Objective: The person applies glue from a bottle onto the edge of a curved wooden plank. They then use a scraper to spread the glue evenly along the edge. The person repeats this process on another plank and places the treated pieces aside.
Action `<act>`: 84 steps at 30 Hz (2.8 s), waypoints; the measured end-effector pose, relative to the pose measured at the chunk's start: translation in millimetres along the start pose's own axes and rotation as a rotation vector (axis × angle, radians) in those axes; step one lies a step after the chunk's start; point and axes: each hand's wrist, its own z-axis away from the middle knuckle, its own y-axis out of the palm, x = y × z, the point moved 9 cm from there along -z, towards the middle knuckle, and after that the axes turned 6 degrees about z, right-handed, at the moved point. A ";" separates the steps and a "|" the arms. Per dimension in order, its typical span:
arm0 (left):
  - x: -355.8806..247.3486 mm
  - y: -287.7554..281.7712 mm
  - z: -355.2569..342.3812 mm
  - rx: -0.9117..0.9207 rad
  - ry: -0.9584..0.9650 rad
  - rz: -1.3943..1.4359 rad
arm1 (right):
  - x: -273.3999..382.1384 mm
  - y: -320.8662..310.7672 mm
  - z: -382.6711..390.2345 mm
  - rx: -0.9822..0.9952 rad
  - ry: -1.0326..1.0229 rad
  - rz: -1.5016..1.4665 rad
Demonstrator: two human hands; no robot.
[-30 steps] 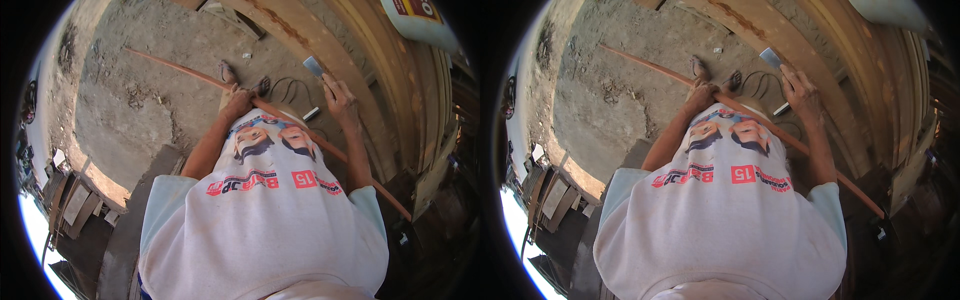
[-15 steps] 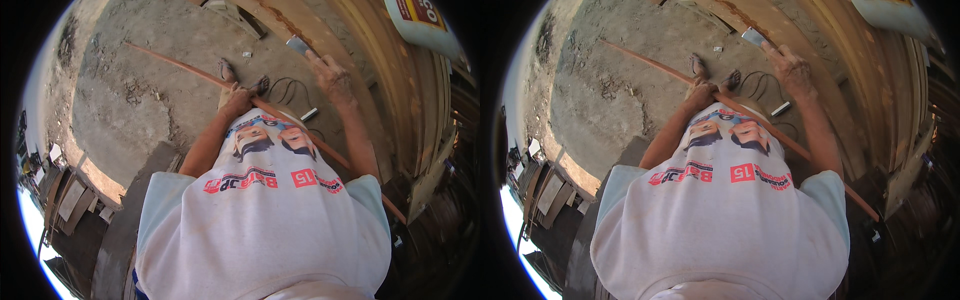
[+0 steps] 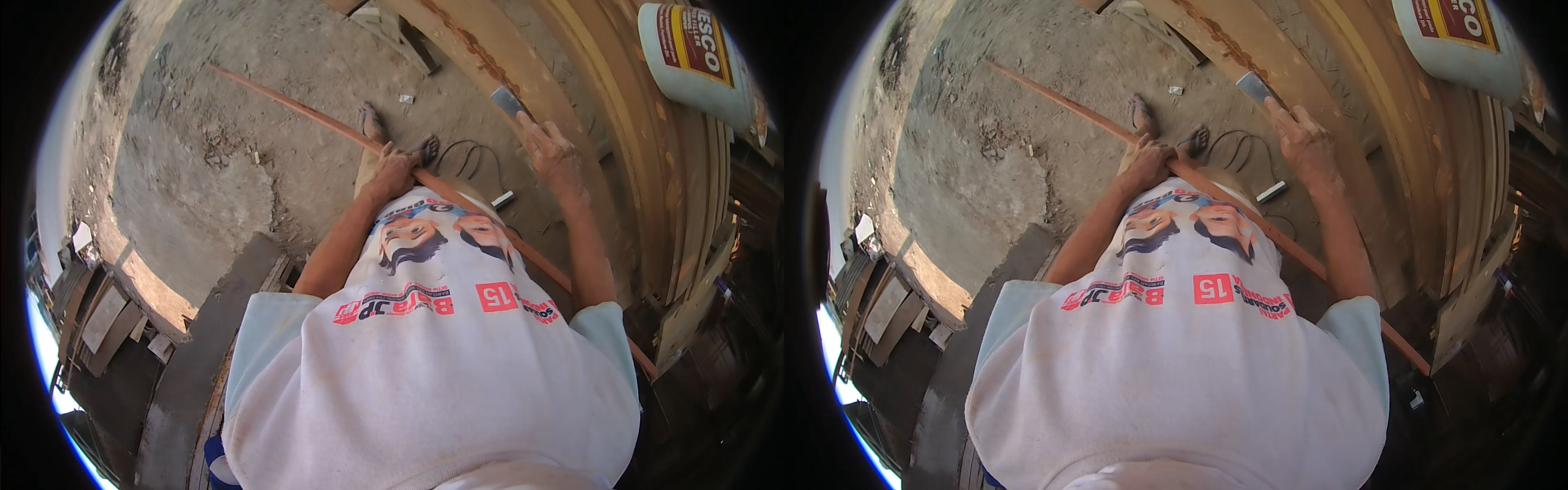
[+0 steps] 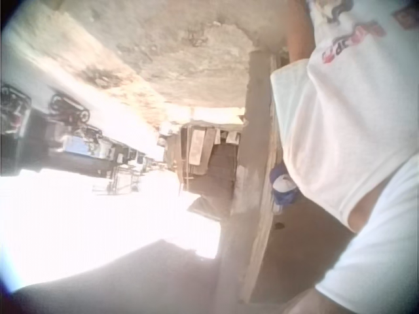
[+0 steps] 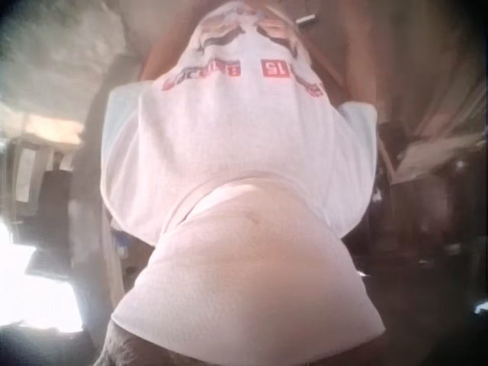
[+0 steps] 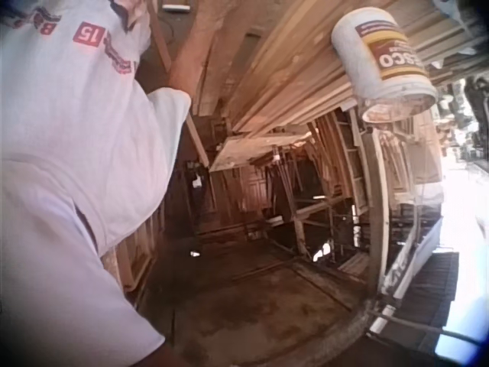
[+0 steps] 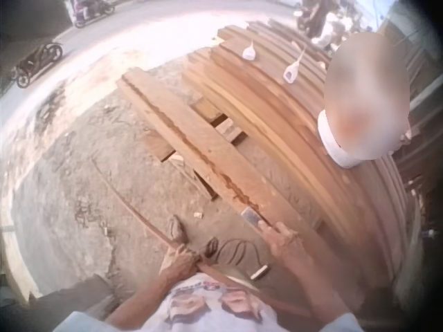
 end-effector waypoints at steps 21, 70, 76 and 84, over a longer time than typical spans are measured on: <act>16.4 20.6 -5.5 -0.112 0.018 -0.023 | 50.7 6.2 -64.6 -0.050 0.008 -0.040; -49.2 -246.0 -117.7 -0.381 -0.230 1.591 | 48.6 -44.0 -6.2 0.335 0.366 -0.265; -67.1 -267.8 -112.1 -0.455 -0.264 1.423 | 39.3 -59.1 -32.6 0.307 0.235 -0.302; -89.8 -291.6 -118.5 -0.552 -0.252 1.156 | 20.6 -58.7 -40.3 0.275 0.174 -0.325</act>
